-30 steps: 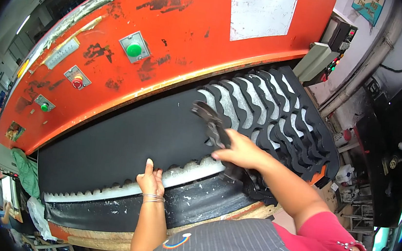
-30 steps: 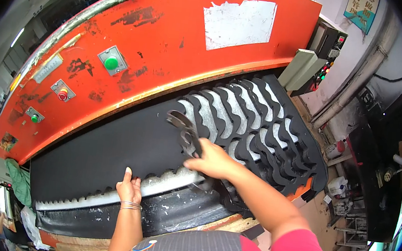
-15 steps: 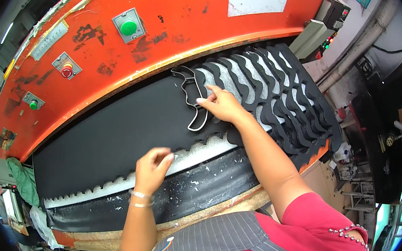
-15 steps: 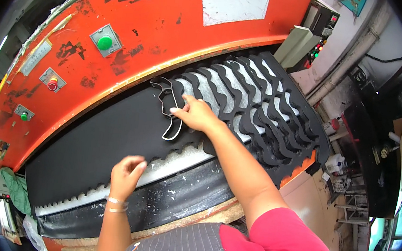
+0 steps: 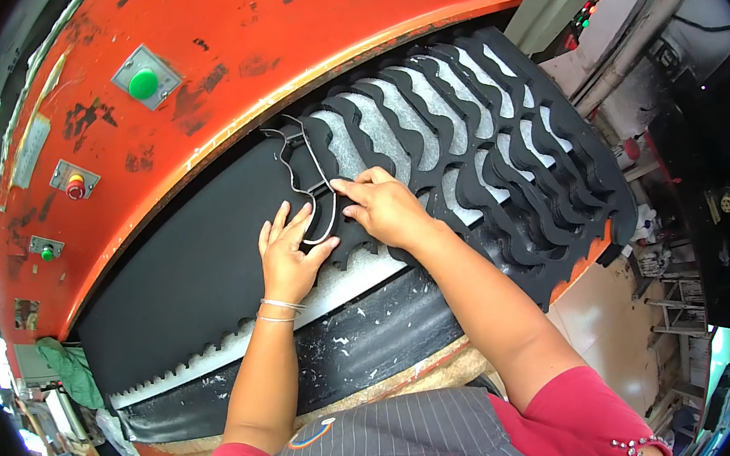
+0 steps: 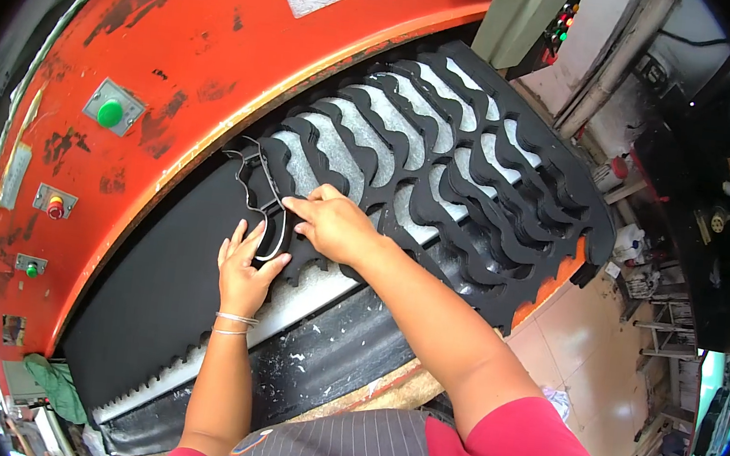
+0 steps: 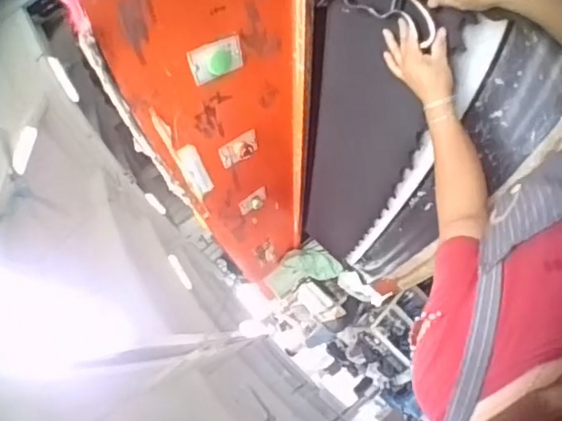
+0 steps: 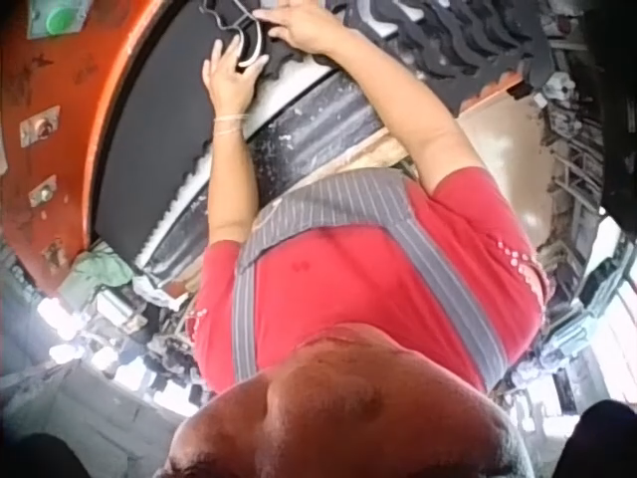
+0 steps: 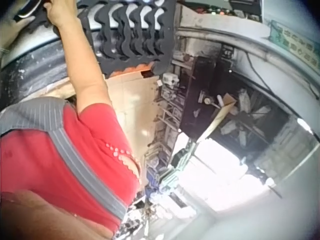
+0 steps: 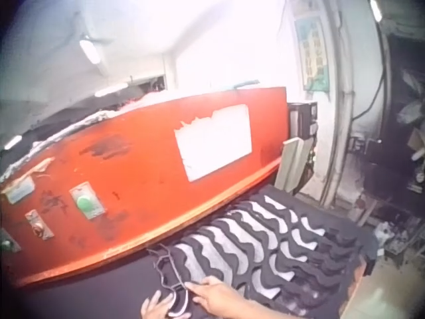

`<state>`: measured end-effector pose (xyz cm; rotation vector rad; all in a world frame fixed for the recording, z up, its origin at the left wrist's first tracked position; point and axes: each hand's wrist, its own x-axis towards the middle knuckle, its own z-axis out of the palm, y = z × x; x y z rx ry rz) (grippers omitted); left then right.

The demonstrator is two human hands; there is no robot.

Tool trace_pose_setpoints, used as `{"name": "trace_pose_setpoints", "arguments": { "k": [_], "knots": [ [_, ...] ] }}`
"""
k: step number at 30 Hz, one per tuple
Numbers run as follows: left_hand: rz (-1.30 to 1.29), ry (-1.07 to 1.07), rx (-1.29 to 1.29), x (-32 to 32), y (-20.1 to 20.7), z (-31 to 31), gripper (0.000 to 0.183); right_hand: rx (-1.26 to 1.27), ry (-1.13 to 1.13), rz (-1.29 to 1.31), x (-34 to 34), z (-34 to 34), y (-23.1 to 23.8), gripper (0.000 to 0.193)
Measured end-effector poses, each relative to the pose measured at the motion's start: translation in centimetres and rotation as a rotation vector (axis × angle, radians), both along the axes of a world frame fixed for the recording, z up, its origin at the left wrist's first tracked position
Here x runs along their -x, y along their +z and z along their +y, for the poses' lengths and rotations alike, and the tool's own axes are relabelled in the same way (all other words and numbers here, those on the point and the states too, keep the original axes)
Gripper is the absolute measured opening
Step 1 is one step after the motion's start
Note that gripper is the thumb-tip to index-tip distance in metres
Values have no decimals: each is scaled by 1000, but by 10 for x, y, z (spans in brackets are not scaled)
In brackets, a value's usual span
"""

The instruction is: Cutting shoe upper components using a die press machine and trimming them with scissors.

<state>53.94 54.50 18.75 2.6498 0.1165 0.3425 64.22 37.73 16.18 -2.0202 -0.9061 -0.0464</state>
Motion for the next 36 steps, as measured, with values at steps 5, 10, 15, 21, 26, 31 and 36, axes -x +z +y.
{"name": "trace_pose_setpoints", "arguments": {
  "k": [5,10,15,21,26,31,36],
  "knots": [
    [45,17,0,-8,0,-9,56,5,-53,-42,-7,-5,-4,40],
    [65,27,-27,-13,2,-8,56,-36,-16,-48,-14,-6,-3,36],
    [47,19,1,-15,-1,-8,55,-55,-48,-67,-14,-6,-5,33],
    [42,9,0,-11,-3,-4,53,-41,-57,-123,-11,-1,-10,35],
    [24,10,-17,-8,-5,3,57,-65,-60,-178,-10,5,-6,35],
    [-30,23,2,3,-7,8,52,-10,-76,-88,1,10,-7,36],
    [-43,25,-17,30,0,14,60,27,5,-150,23,11,10,42]
  ]
}}
